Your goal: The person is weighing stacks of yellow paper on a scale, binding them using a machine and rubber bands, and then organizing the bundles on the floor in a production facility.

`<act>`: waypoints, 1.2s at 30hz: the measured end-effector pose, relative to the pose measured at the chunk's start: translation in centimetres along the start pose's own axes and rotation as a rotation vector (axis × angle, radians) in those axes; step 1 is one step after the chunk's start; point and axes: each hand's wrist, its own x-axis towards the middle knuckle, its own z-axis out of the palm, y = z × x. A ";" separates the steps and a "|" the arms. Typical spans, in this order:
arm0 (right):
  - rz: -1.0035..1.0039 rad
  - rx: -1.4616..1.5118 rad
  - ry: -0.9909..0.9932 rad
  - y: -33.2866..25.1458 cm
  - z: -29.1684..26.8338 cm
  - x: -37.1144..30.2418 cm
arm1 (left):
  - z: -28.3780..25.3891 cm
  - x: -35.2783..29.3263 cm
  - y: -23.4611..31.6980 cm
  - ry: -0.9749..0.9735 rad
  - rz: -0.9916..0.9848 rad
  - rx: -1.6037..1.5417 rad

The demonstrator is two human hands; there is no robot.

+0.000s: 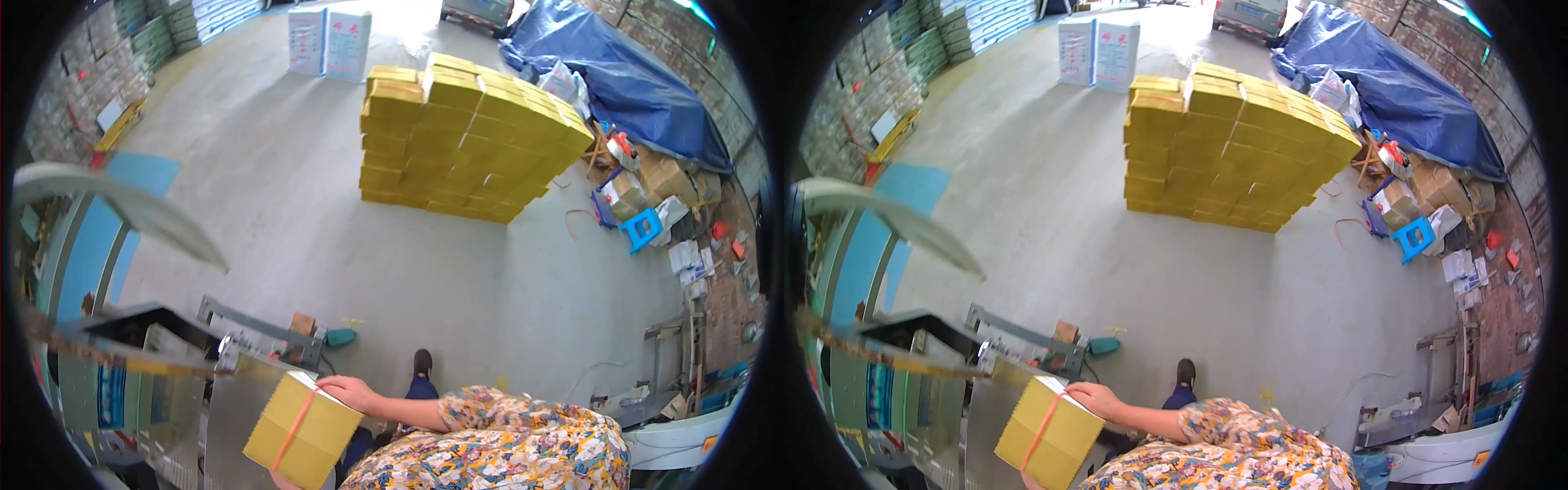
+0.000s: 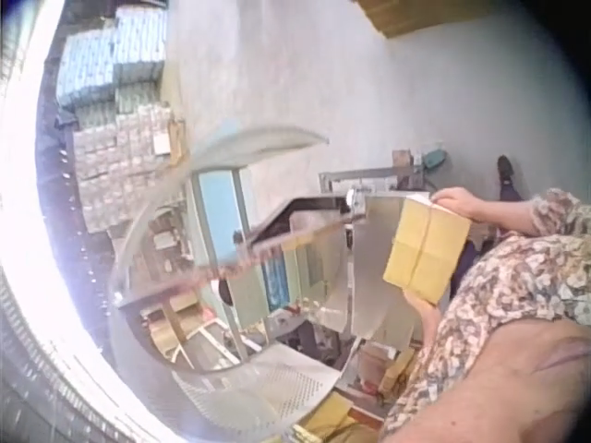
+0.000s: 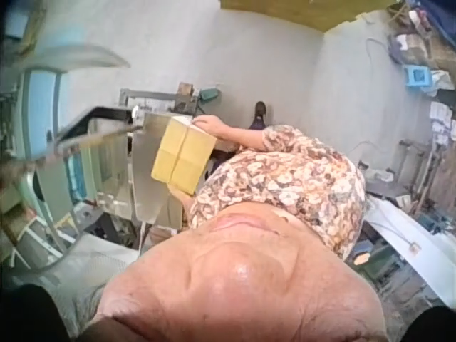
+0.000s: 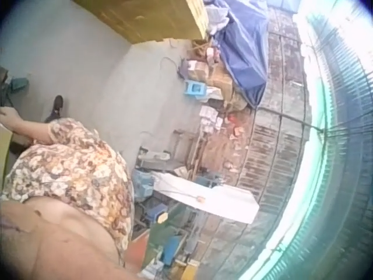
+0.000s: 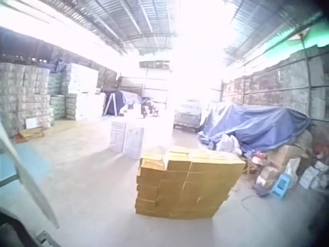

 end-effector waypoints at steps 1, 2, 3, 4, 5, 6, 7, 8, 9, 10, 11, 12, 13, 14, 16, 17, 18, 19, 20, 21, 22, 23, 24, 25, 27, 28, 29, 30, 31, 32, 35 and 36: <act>0.006 0.050 0.018 0.1 -2.8 -0.9 | 2.9 0.0 0.0 -0.027 -0.040 -0.038; -0.018 0.046 0.028 0.7 -6.1 -1.5 | 6.4 0.0 -0.1 -0.059 -0.077 -0.082; 0.005 0.092 0.096 1.4 -8.7 -2.1 | 9.4 0.2 -0.2 -0.091 -0.116 -0.117; 0.029 0.139 0.160 2.0 -11.7 -2.2 | 12.4 0.4 -0.1 -0.121 -0.155 -0.151; 0.029 0.159 0.167 1.6 -14.3 -2.6 | 13.9 0.2 0.2 -0.150 -0.210 -0.165; 0.075 0.248 0.200 0.6 -16.9 -2.9 | 14.7 -0.1 0.8 -0.170 -0.266 -0.176; 0.112 0.319 0.230 -0.3 -20.1 -2.7 | 16.9 -0.4 1.1 -0.188 -0.316 -0.206; 0.105 0.321 0.224 -0.5 -22.2 -2.6 | 19.0 -0.5 1.3 -0.205 -0.366 -0.238; 0.111 0.360 0.270 -0.9 -24.1 -2.0 | 21.1 -0.6 1.5 -0.217 -0.411 -0.277; 0.117 0.399 0.315 -1.3 -26.1 -1.3 | 23.1 -0.4 1.7 -0.228 -0.456 -0.317; 0.106 0.394 0.300 -1.7 -28.2 -0.4 | 25.0 0.2 1.8 -0.269 -0.399 -0.270; 0.090 0.384 0.322 -2.2 -29.7 0.6 | 26.4 1.1 1.5 -0.266 -0.388 -0.265; 0.073 0.374 0.344 -2.8 -31.0 1.9 | 27.9 2.2 1.1 -0.205 -0.405 -0.291; 0.067 0.381 0.338 -3.5 -32.0 3.6 | 29.3 3.5 0.8 -0.144 -0.421 -0.317; 0.040 0.400 0.352 -4.2 -33.9 6.5 | 31.2 7.0 -0.5 -0.186 -0.406 -0.332; 0.044 0.400 0.352 -4.5 -34.6 7.9 | 32.1 8.5 -1.0 -0.227 -0.395 -0.354; 0.050 0.390 0.359 -4.8 -35.7 9.7 | 34.2 9.3 -0.3 -0.224 -0.399 -0.360; 0.053 0.385 0.373 -5.3 -36.9 11.6 | 36.6 10.6 1.4 -0.255 -0.395 -0.366; 0.053 0.382 0.379 -5.8 -38.6 13.5 | 38.7 12.1 2.2 -0.287 -0.392 -0.372; 0.036 0.367 0.379 -6.8 -40.1 15.9 | 40.2 14.6 2.2 -0.260 -0.364 -0.271; 0.020 0.352 0.378 -7.6 -41.3 18.2 | 41.6 16.8 2.4 -0.265 -0.362 -0.269; 0.017 0.356 0.383 -8.3 -42.0 20.6 | 43.2 19.0 2.5 -0.228 -0.411 -0.259; -0.042 0.308 0.430 -8.9 -43.7 23.5 | 46.3 21.3 3.3 -0.192 -0.460 -0.260; -0.082 0.267 0.471 -9.3 -44.5 25.0 | 48.1 23.5 3.9 -0.187 -0.468 -0.255; -0.076 0.344 0.491 -10.8 -47.5 29.1 | 51.9 28.9 5.3 -0.319 -0.488 -0.152; -0.079 0.428 0.513 -12.3 -48.4 31.0 | 54.4 30.4 7.4 -0.376 -0.474 -0.226; -0.070 0.448 0.517 -14.2 -49.6 32.6 | 57.2 32.2 9.7 -0.434 -0.454 -0.303; -0.088 0.451 0.517 -16.3 -51.3 33.8 | 59.7 34.2 11.4 -0.434 -0.454 -0.285; -0.106 0.450 0.522 -18.3 -53.3 35.2 | 62.3 35.9 12.8 -0.481 -0.391 -0.287; -0.100 0.464 0.529 -19.7 -55.1 36.7 | 64.9 37.5 13.8 -0.528 -0.332 -0.288; -0.288 0.084 0.650 -24.7 -61.6 40.8 | 72.9 41.6 15.9 -0.588 -0.317 -0.348; -0.313 0.033 0.665 -26.4 -64.0 41.8 | 75.4 42.7 16.5 -0.590 -0.329 -0.333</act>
